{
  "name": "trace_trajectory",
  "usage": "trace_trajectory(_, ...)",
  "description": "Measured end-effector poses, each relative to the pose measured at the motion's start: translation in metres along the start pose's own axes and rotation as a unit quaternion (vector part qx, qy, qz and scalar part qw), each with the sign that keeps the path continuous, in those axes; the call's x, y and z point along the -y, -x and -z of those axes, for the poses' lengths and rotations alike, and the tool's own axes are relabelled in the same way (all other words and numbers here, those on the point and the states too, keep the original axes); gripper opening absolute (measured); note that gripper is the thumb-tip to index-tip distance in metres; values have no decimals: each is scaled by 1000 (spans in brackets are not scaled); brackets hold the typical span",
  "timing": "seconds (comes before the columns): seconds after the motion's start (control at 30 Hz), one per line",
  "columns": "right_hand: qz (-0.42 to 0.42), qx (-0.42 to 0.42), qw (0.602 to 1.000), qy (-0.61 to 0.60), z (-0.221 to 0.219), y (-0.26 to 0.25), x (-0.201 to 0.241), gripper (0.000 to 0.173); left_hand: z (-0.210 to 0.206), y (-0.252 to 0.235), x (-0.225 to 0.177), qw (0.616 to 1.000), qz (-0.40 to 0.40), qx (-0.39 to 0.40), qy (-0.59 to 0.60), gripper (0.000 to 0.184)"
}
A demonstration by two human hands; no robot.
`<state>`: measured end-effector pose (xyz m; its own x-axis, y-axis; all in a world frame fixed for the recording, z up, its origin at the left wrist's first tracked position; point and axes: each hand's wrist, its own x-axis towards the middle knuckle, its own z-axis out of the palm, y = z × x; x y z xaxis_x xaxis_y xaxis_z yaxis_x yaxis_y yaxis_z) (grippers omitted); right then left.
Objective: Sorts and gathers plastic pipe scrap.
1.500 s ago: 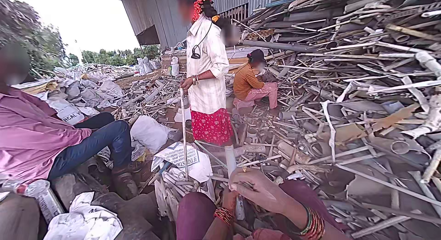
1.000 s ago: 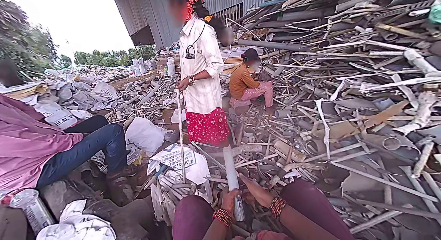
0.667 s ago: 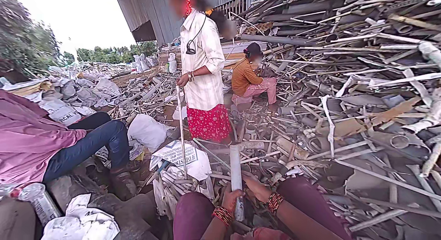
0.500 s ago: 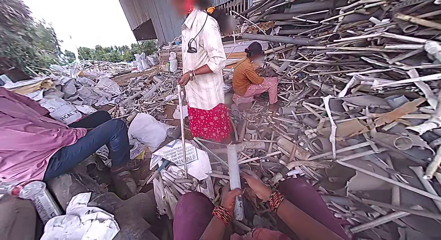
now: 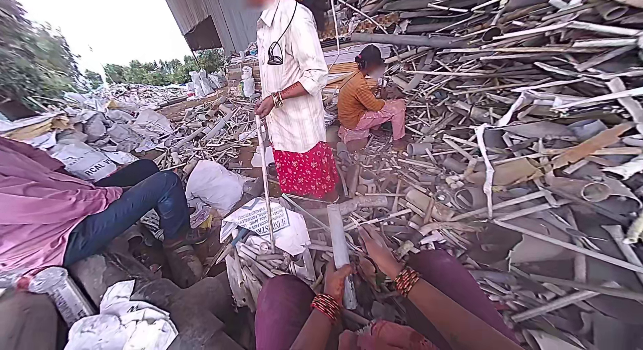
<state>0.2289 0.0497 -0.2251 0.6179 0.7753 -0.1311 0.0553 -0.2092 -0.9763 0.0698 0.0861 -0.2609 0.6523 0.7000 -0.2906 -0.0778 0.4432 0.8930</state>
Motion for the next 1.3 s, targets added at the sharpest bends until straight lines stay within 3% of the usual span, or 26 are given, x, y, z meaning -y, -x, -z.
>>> trace_trajectory(0.2, 53, 69, 983, 164, 1, -2, 0, 38, -1, 2, -1, 1000, 10, -10, -6, 54)
trace_trajectory(0.47, 53, 68, 982, 167, 0, -3, 3, 36, 2, 2, 0, 1000, 15, -16, -16, 48)
trace_trajectory(0.73, 80, 14, 985, 152, 22, -15, 19, 37, 8, 5, -5, 992, -12, 13, -126, 60)
trace_trajectory(0.93, 158, 7, 970, 187, 36, -10, 34, 37, 8, 9, -13, 994, -27, -5, -110, 61)
trace_trajectory(1.1, 161, -17, 962, 218, 45, -6, 43, 32, 7, 12, -12, 992, -43, -4, -115, 57)
trace_trajectory(1.3, 252, -28, 943, 215, 40, 0, 41, 34, 0, 17, -13, 991, -36, 2, -133, 53)
